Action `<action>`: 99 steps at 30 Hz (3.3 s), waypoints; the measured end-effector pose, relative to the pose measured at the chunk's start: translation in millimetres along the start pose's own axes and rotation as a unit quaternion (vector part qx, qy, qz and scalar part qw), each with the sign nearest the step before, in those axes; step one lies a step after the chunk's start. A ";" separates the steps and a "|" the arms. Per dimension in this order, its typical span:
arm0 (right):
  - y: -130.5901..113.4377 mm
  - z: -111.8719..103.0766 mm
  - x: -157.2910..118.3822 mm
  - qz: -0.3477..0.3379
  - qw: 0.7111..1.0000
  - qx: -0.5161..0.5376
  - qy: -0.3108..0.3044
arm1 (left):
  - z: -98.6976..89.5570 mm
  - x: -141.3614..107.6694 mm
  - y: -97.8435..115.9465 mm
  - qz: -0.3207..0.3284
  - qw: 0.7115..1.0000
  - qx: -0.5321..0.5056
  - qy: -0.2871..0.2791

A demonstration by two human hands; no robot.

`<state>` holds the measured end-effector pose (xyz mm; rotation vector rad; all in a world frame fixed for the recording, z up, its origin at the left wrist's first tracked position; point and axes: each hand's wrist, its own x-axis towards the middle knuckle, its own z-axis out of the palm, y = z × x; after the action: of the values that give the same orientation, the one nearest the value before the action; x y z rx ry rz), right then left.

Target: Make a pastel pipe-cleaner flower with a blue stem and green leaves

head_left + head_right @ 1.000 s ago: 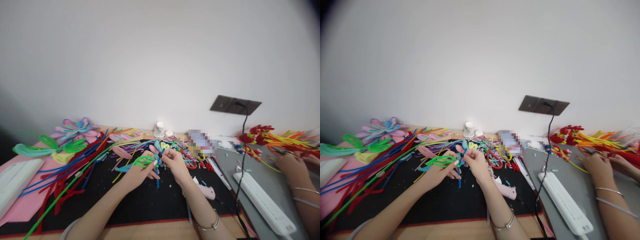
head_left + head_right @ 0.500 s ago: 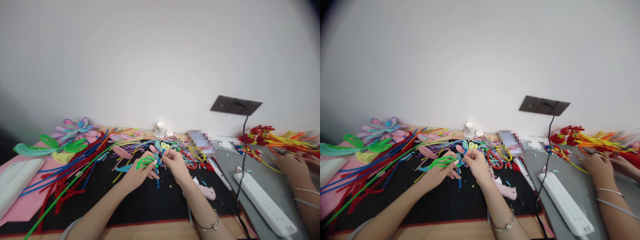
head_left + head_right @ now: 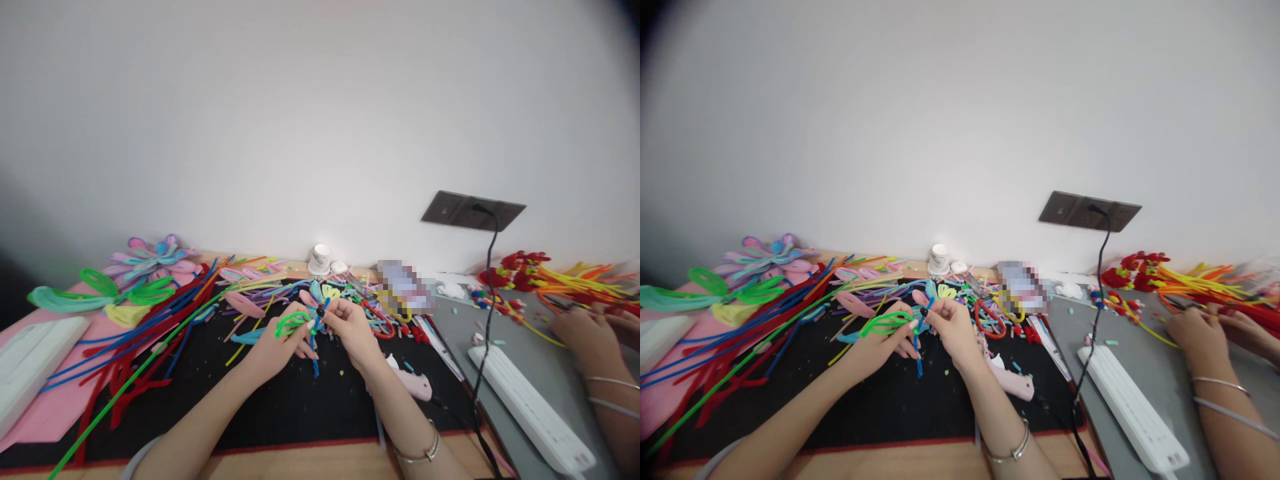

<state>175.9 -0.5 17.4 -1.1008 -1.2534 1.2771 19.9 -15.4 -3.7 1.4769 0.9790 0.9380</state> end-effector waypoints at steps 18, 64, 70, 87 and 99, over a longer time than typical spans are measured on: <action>0.7 0.5 0.0 0.004 1.000 -0.005 -0.001 | -1.2 0.6 -0.7 -0.012 1.000 0.010 0.005; 3.7 -3.7 1.7 -0.007 1.000 -0.023 0.018 | -1.1 -2.1 11.0 -0.054 0.996 -0.064 -0.007; 3.8 -3.9 2.2 -0.025 0.999 -0.040 0.008 | 0.2 0.0 6.9 -0.069 0.995 -0.073 -0.003; -14.3 -26.6 0.9 -0.095 0.987 -0.123 0.033 | -10.7 -2.4 8.5 -0.099 0.991 -0.094 0.006; -23.0 -103.1 -68.8 -0.021 0.867 -0.497 -0.019 | -16.1 -7.9 5.6 -0.121 0.982 -0.133 0.055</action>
<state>286.0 -59.9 32.8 -1.7285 -2.0344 0.5535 2.6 -17.7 3.3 1.0664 1.0421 0.9392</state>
